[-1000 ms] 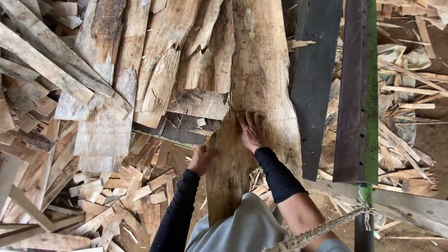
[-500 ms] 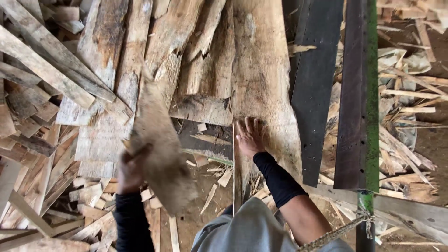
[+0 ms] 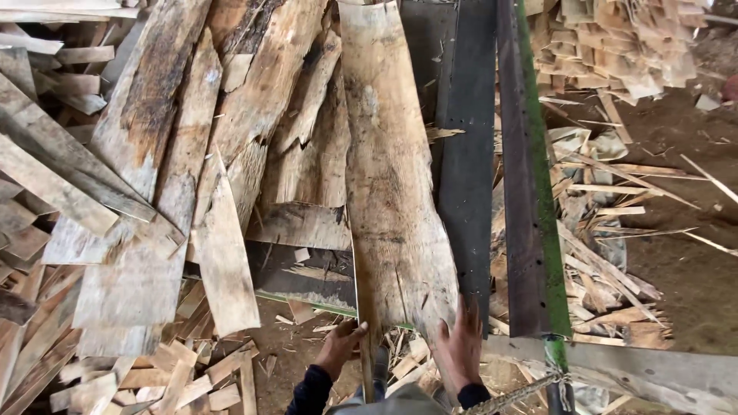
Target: Shaving and trimming thin wood strips using a manual lever-operated blade.
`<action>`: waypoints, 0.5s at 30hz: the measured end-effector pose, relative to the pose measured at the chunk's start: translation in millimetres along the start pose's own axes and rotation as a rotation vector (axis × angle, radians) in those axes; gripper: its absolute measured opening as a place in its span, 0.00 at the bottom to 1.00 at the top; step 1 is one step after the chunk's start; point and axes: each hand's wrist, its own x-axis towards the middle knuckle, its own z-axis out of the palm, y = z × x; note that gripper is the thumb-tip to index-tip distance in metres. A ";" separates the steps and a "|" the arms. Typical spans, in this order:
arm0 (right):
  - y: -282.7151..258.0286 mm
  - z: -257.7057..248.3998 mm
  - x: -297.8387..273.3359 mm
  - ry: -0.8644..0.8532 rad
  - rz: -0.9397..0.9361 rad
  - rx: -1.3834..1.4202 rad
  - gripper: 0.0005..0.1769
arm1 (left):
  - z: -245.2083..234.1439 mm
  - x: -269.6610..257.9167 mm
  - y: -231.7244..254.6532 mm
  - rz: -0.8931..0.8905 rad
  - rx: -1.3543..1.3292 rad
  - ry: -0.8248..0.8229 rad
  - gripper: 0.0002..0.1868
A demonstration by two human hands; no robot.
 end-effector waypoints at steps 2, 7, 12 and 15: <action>20.2 2.7 -9.3 -0.032 0.069 -0.002 0.48 | 11.4 -5.6 11.8 -0.138 -0.187 -0.040 0.37; -35.7 -77.2 26.2 -0.413 0.594 0.320 0.49 | 24.1 15.5 13.3 -0.112 -0.258 0.039 0.39; 11.4 -42.0 16.7 -0.409 0.493 0.378 0.45 | 31.1 46.4 3.5 -0.052 -0.357 0.051 0.35; 28.4 -28.5 -10.3 -0.308 0.357 0.366 0.43 | 47.5 54.9 -20.8 -0.053 -0.521 0.047 0.29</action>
